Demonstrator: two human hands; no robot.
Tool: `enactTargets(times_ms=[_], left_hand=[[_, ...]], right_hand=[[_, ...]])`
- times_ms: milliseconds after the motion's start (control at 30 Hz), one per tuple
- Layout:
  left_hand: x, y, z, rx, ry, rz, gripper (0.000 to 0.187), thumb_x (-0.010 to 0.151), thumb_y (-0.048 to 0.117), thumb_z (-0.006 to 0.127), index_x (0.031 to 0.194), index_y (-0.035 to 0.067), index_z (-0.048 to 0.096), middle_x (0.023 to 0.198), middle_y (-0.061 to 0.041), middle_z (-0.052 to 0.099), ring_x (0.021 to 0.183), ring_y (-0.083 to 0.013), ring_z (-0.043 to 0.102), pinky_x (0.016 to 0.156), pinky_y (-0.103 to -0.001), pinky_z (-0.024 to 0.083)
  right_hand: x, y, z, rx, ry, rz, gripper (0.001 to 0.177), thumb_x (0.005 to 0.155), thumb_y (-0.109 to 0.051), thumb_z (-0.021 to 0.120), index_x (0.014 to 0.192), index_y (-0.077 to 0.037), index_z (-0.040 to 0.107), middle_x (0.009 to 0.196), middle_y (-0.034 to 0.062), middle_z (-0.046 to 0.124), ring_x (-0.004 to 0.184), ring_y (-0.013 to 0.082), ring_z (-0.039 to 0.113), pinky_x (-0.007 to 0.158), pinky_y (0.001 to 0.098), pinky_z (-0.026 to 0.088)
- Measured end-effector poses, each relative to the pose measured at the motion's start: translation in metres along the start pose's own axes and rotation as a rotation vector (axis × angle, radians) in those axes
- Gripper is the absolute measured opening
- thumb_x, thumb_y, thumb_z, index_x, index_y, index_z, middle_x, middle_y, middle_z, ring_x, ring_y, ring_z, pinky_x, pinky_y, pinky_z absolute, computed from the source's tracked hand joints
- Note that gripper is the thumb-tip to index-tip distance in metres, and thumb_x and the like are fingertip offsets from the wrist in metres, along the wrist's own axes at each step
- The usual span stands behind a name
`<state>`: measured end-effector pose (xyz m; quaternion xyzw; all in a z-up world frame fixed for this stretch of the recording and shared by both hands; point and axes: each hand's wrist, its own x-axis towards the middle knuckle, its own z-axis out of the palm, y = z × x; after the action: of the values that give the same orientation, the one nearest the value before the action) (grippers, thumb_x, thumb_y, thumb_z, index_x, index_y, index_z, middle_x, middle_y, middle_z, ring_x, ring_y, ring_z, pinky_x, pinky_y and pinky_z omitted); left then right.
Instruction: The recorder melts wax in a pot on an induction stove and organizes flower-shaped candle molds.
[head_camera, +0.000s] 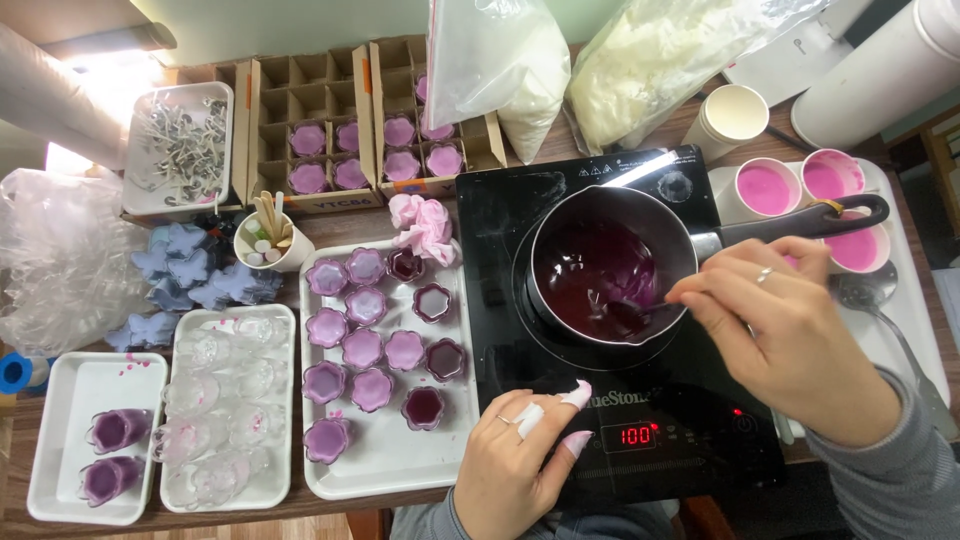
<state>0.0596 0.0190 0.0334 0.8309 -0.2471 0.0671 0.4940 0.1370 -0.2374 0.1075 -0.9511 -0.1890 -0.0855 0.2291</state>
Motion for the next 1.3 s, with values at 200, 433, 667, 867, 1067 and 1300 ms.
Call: enactTargets(times_ms=[200,433,667,867,1067,1300], left_hand=[[0.001,0.001,-0.002,-0.009,-0.017,0.005,0.042,0.088,0.010,0.079,0.128,0.000,0.068,0.104,-0.012,0.074,0.096,-0.0301,0.071,0.094,-0.042,0.054],[-0.001,-0.002,-0.003,0.017,0.019,0.007,0.042,0.088,0.010,0.079,0.127,0.001,0.068,0.104,-0.012,0.074,0.096,-0.0301,0.070,0.094,-0.042,0.055],[-0.003,-0.006,-0.004,0.007,0.024,-0.012,0.042,0.088,0.011,0.080,0.127,0.001,0.068,0.103,-0.012,0.074,0.094,-0.0306,0.070,0.093,-0.042,0.055],[-0.004,-0.008,-0.004,0.025,0.031,-0.004,0.040,0.089,0.011,0.079,0.126,0.001,0.067,0.102,-0.011,0.074,0.095,-0.0299,0.070,0.096,-0.043,0.054],[-0.005,-0.006,-0.008,0.031,0.033,-0.014,0.040,0.089,0.011,0.079,0.125,0.001,0.067,0.104,-0.011,0.073,0.097,-0.0310,0.070,0.094,-0.042,0.054],[-0.007,-0.006,-0.012,0.037,0.053,-0.042,0.042,0.087,0.011,0.079,0.127,0.002,0.067,0.102,-0.010,0.073,0.095,-0.0304,0.069,0.090,-0.040,0.054]], right_hand=[[0.012,-0.007,0.018,0.191,-0.001,-0.077,0.011,0.093,-0.013,0.067,0.097,-0.011,0.077,0.083,-0.0042,0.070,0.086,0.0107,0.065,0.096,0.0340,0.032],[0.022,-0.003,0.032,0.021,0.092,-0.161,0.011,0.095,-0.014,0.070,0.103,-0.011,0.077,0.088,-0.0046,0.071,0.092,0.0128,0.063,0.104,0.0403,0.028],[0.007,0.008,0.020,-0.274,0.111,-0.177,0.009,0.096,-0.017,0.073,0.101,-0.011,0.078,0.090,-0.0023,0.071,0.099,0.0167,0.064,0.109,0.0466,0.024],[0.002,-0.011,0.004,-0.115,0.002,-0.118,0.008,0.089,-0.017,0.072,0.087,-0.012,0.077,0.082,-0.0045,0.071,0.090,0.0127,0.064,0.108,0.0453,0.025],[0.009,-0.020,0.016,0.161,-0.020,-0.125,0.009,0.089,-0.020,0.071,0.091,-0.015,0.078,0.085,-0.0048,0.072,0.089,0.0111,0.065,0.108,0.0410,0.029],[0.024,-0.019,0.027,0.190,0.017,-0.105,0.011,0.090,-0.019,0.073,0.098,-0.016,0.079,0.084,-0.0056,0.072,0.089,0.0105,0.066,0.105,0.0402,0.034]])
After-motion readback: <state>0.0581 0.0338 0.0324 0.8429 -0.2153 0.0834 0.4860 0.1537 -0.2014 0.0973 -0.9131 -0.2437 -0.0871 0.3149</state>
